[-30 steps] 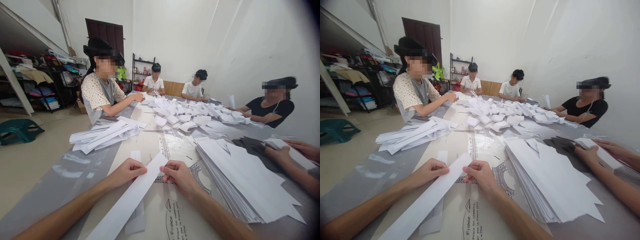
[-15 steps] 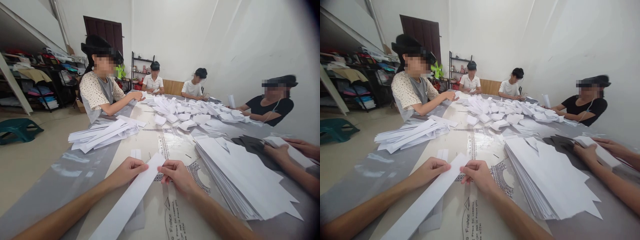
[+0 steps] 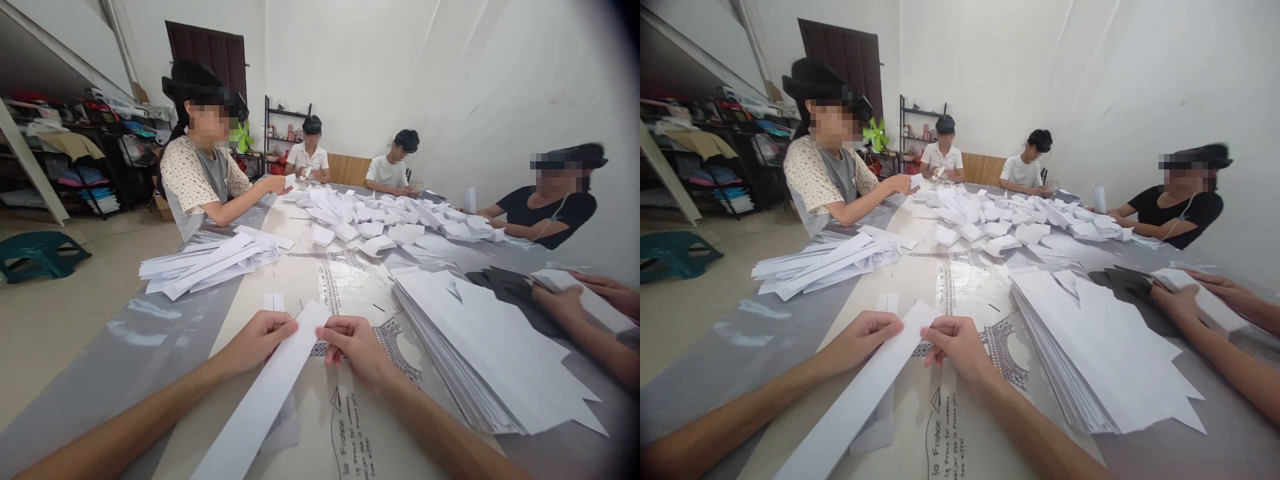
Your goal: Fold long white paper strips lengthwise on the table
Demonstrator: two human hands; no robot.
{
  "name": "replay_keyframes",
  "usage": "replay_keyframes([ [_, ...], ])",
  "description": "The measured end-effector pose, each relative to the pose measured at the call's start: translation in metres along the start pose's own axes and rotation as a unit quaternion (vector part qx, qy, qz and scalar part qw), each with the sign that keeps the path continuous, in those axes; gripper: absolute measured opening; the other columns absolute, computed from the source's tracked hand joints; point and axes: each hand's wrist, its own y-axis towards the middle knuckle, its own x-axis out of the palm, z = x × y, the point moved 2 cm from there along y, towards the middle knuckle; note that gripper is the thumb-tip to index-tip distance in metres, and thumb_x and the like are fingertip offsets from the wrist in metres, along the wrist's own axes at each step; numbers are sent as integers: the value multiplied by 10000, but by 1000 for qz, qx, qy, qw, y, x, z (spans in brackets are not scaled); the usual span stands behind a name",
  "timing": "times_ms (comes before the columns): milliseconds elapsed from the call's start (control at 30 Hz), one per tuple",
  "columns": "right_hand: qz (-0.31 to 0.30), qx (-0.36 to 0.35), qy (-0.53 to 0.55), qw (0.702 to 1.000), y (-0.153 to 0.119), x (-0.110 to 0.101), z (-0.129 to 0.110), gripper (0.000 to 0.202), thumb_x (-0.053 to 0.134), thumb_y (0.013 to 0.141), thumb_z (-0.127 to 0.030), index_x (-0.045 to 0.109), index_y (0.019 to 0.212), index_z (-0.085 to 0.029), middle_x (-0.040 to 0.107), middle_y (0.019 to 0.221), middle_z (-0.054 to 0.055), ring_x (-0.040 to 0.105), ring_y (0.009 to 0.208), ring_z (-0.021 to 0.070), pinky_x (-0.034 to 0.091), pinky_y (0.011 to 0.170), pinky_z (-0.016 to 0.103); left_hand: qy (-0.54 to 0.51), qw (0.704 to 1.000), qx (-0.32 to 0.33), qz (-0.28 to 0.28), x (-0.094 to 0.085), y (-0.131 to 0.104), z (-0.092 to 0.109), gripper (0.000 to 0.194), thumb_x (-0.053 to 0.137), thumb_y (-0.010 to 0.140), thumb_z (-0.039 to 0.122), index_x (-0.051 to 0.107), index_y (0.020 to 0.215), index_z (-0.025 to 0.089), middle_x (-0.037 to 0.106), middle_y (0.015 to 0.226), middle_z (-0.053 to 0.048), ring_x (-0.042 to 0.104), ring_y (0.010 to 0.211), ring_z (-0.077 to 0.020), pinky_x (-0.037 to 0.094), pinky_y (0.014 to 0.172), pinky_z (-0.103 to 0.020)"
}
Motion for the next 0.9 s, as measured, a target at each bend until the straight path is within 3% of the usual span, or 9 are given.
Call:
replay_keyframes([
  [233,-3,-2,5,1000,-1,3,2,351,806,755,-494,712,727,-157,671,713,20,645,518,137,390,473,231,-8,1000,4,-2,1,1,2,475,524,952,566,571,744,142,431,664,28,368,580,-98,262,517,-225],
  [367,-11,-11,2,1000,-1,6,5,383,778,775,-525,700,702,-158,675,690,30,672,527,162,406,463,237,-14,1000,-11,-3,3,1,3,510,534,938,599,563,723,136,379,620,44,322,547,-86,218,494,-226],
  [467,-2,-20,2,1000,1,5,6,397,752,800,-541,711,705,-158,683,708,38,671,526,160,417,462,238,-34,999,-17,-2,4,2,3,496,552,929,595,576,742,136,420,629,39,352,552,-88,239,495,-217],
  [767,-10,-15,11,1000,7,2,10,324,787,792,-481,728,756,-164,675,701,30,680,595,162,463,514,240,-50,998,-11,32,7,3,-3,467,592,911,583,652,783,138,512,655,21,413,571,-99,284,505,-211],
  [900,-50,-11,1,999,24,1,2,313,763,813,-478,731,780,-168,697,715,49,680,636,168,491,573,264,-66,995,-7,77,5,4,-5,453,609,901,579,659,782,144,516,660,19,414,576,-104,294,507,-214],
])
